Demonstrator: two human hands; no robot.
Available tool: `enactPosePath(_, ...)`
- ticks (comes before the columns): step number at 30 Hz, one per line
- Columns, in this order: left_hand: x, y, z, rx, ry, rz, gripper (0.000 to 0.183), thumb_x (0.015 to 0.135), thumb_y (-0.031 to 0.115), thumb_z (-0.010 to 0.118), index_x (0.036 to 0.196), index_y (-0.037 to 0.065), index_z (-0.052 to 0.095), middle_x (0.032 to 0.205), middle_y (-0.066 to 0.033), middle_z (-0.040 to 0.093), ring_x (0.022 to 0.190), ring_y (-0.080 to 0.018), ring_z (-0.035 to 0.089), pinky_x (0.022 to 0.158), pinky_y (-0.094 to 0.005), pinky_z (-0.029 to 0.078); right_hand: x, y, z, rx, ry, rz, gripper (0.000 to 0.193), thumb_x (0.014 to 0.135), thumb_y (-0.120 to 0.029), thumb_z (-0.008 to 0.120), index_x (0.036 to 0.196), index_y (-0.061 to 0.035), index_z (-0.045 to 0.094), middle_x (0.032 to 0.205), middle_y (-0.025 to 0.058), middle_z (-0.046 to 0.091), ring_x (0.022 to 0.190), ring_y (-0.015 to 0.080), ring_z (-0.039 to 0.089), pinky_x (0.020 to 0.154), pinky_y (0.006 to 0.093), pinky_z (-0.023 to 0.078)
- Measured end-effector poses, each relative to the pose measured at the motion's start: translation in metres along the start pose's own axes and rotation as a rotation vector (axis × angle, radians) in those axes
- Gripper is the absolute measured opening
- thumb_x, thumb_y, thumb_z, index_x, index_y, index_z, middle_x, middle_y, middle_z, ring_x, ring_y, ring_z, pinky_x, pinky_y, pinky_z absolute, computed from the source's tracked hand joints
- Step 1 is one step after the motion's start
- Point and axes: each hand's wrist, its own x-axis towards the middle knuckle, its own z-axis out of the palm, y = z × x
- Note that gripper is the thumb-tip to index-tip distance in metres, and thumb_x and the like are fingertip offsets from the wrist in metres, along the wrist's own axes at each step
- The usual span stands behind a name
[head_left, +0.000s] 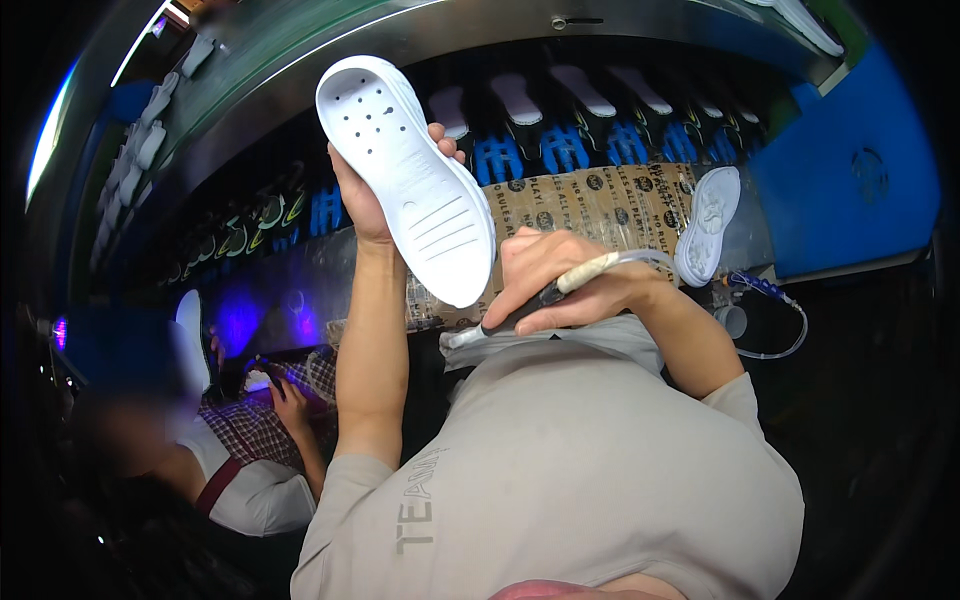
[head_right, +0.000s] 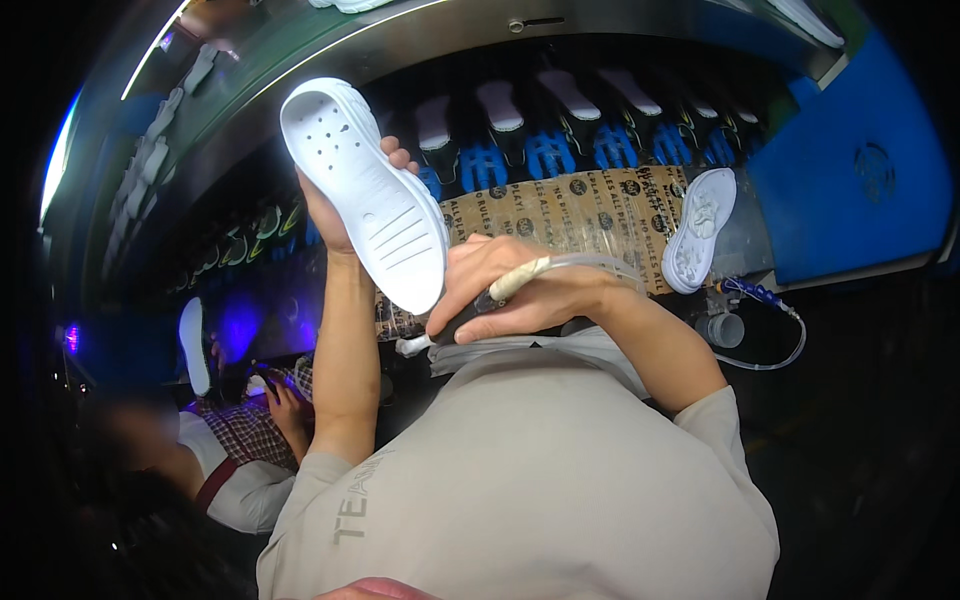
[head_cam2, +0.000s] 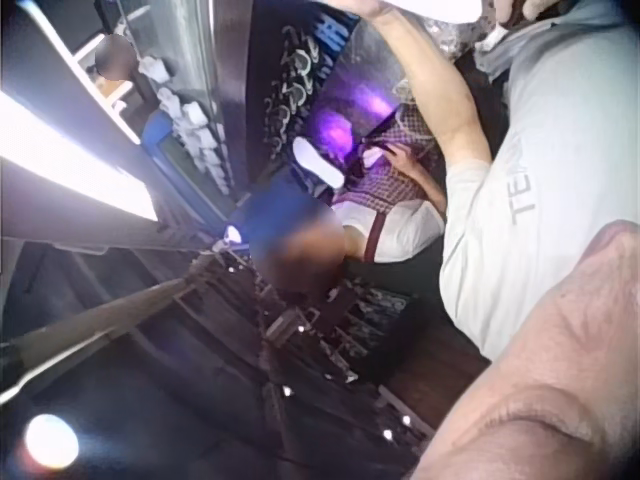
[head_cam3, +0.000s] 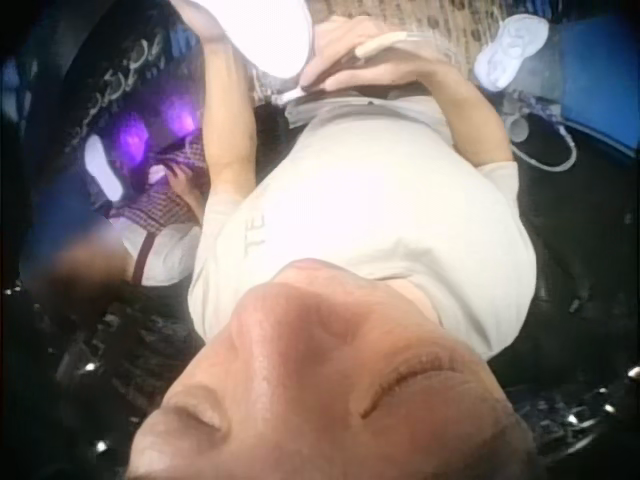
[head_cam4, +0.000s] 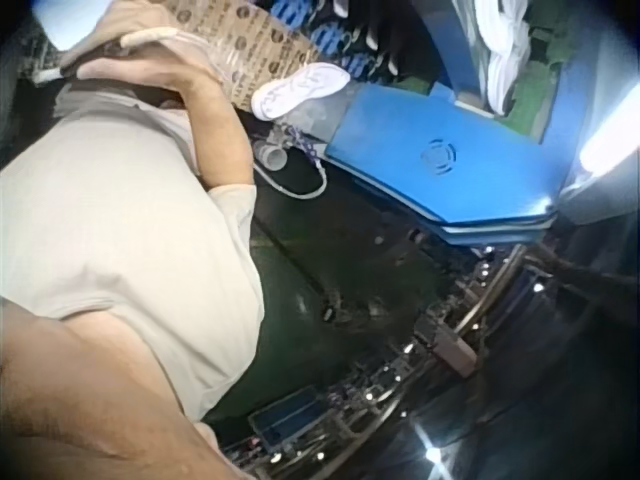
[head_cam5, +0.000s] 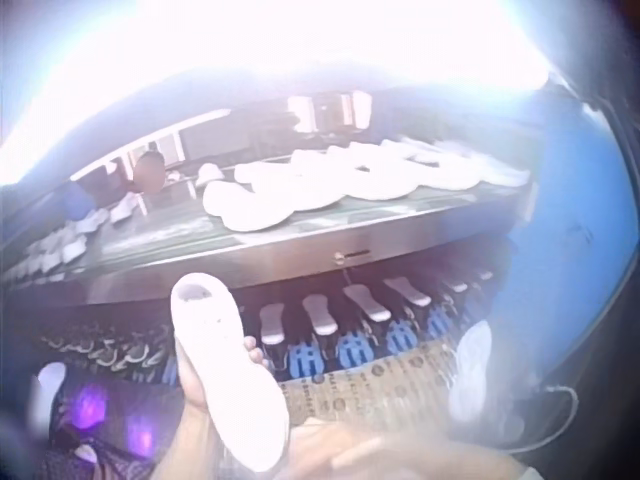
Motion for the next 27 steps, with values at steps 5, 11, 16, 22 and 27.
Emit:
enactPosePath(5, 0.004, 0.001, 0.018, 0.109, 0.015, -0.130, 0.095, 0.100, 0.080, 0.021, 0.143, 0.002, 0.054, 0.113, -0.0229, 0.070, 0.098, -0.0339, 0.073, 0.087, -0.0476, 0.063, -0.001, 0.004, 0.011, -0.391, 0.006, 0.004, 0.028, 0.088, -0.021, 0.082, 0.114, -0.0131, 0.081, 0.082, 0.0005, 0.070, 0.080, 0.0186, 0.059, 0.082, 0.0358, 0.043)
enactPosePath(11, 0.009, -0.004, 0.028, 0.756, 0.118, -0.354, 0.077, 0.109, 0.064, 0.027, 0.140, 0.000, 0.058, 0.109, -0.0243, 0.072, 0.090, -0.0316, 0.077, 0.078, -0.0411, 0.067, -0.007, 0.000, 0.009, -0.503, 0.113, -0.007, 0.031, 0.084, -0.015, 0.084, 0.114, -0.0155, 0.081, 0.082, -0.0002, 0.068, 0.081, 0.0181, 0.060, 0.081, 0.0350, 0.044)
enactPosePath(16, 0.011, -0.005, 0.054, 1.468, 0.162, -0.616, 0.079, 0.105, 0.069, 0.041, 0.138, 0.002, 0.067, 0.130, -0.0276, 0.068, 0.119, -0.0320, 0.069, 0.097, -0.0391, 0.055, -0.022, -0.020, 0.009, -0.236, -0.009, -0.030, 0.029, 0.085, -0.016, 0.084, 0.112, -0.0095, 0.081, 0.077, 0.0010, 0.067, 0.075, 0.0195, 0.058, 0.080, 0.0346, 0.045)
enactPosePath(22, 0.001, -0.005, 0.071, 1.767, 0.064, -0.804, 0.087, 0.100, 0.079, 0.037, 0.137, 0.007, 0.070, 0.145, -0.0274, 0.060, 0.134, -0.0427, 0.058, 0.112, -0.0438, 0.043, -0.031, -0.029, 0.008, -0.454, -0.101, 0.035, 0.035, 0.079, -0.010, 0.086, 0.114, -0.0162, 0.080, 0.079, -0.0005, 0.063, 0.080, 0.0190, 0.060, 0.091, 0.0391, 0.048)
enactPosePath(27, -0.011, 0.005, 0.071, 1.693, 0.055, -0.812, 0.084, 0.100, 0.077, 0.041, 0.138, 0.007, 0.069, 0.143, -0.0251, 0.062, 0.132, -0.0373, 0.061, 0.111, -0.0410, 0.044, -0.032, -0.029, 0.005, -0.622, -0.026, -0.035, 0.036, 0.080, -0.008, 0.085, 0.114, -0.0181, 0.080, 0.076, 0.0000, 0.063, 0.075, 0.0199, 0.060, 0.084, 0.0375, 0.047)
